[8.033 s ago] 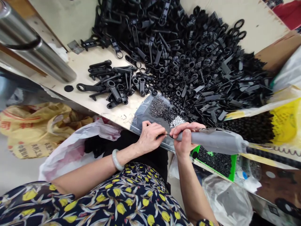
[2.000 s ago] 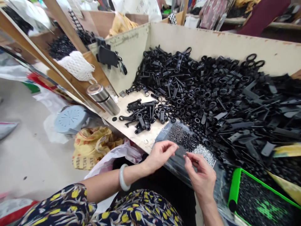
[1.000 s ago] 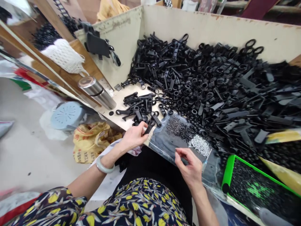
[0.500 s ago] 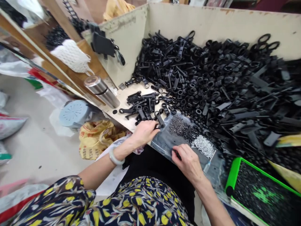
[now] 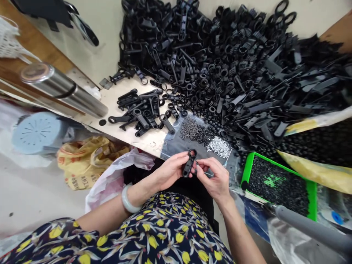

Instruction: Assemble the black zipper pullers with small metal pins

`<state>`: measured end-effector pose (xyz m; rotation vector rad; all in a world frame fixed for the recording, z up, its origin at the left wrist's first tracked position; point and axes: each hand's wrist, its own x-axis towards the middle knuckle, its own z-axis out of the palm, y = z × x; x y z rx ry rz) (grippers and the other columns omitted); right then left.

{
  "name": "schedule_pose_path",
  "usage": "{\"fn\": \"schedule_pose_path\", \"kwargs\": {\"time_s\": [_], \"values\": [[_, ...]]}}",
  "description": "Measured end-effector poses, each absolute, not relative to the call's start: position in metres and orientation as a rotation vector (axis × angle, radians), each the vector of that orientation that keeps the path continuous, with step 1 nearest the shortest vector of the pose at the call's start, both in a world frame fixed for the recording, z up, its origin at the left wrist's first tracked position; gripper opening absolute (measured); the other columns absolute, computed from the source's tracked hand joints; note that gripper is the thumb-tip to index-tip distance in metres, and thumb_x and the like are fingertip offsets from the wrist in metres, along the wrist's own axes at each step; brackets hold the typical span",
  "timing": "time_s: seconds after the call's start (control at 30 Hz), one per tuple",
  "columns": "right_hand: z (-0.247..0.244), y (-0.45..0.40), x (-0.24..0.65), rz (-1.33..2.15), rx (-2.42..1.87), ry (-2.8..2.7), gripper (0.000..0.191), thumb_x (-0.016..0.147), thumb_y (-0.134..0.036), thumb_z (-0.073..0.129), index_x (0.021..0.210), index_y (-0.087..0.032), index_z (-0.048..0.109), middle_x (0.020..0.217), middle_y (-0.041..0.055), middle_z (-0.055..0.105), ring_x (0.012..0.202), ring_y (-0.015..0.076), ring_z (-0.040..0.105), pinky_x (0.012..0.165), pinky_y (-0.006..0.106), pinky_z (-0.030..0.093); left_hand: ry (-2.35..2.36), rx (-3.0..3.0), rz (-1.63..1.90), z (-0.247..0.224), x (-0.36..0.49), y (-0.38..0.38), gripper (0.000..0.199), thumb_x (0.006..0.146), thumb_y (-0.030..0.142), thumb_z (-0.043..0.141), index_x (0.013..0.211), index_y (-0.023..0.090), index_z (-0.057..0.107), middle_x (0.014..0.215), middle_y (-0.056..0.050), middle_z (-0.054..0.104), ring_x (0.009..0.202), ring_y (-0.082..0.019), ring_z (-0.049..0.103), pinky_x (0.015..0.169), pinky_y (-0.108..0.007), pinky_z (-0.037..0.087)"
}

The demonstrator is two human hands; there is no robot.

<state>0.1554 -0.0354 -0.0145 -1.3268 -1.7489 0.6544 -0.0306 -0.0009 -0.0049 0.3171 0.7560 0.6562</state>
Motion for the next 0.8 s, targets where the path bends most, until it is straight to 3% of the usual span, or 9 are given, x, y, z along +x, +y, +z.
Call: {"fn": "schedule_pose_path", "kwargs": {"time_s": [0.33, 0.53, 0.8], "values": [[-0.028, -0.033, 0.155, 0.596, -1.351, -1.864, 0.013, 0.098, -0.023, 0.066, 0.108, -0.023, 0.074, 0.086, 0.0038, 0.073, 0.074, 0.0165, 0.065, 0.070, 0.032, 0.055, 0.832, 0.385, 0.727, -0.013, -0.027, -0.009, 0.039, 0.085, 0.041, 0.082, 0.112, 0.015, 0.073, 0.098, -0.007, 0.071, 0.079, -0.013, 0.062, 0.070, -0.024, 0.050], [-0.030, -0.035, 0.154, 0.521, -1.333, -1.930, 0.019, 0.097, -0.018, 0.066, 0.114, -0.023, 0.074, 0.095, 0.0062, 0.076, 0.083, 0.0188, 0.070, 0.073, 0.032, 0.058, 0.939, 0.382, 0.727, -0.012, -0.025, -0.011, 0.050, 0.081, 0.045, 0.084, 0.119, 0.016, 0.071, 0.097, -0.004, 0.071, 0.079, -0.013, 0.061, 0.069, -0.024, 0.049], [-0.029, -0.038, 0.157, 0.532, -1.371, -1.847, 0.015, 0.097, -0.019, 0.067, 0.109, -0.024, 0.074, 0.088, 0.0029, 0.074, 0.073, 0.0154, 0.065, 0.069, 0.031, 0.055, 0.944, 0.460, 0.709, -0.013, -0.024, -0.010, 0.043, 0.087, 0.039, 0.073, 0.121, 0.013, 0.066, 0.084, -0.003, 0.067, 0.069, -0.011, 0.059, 0.061, -0.022, 0.042]]}}
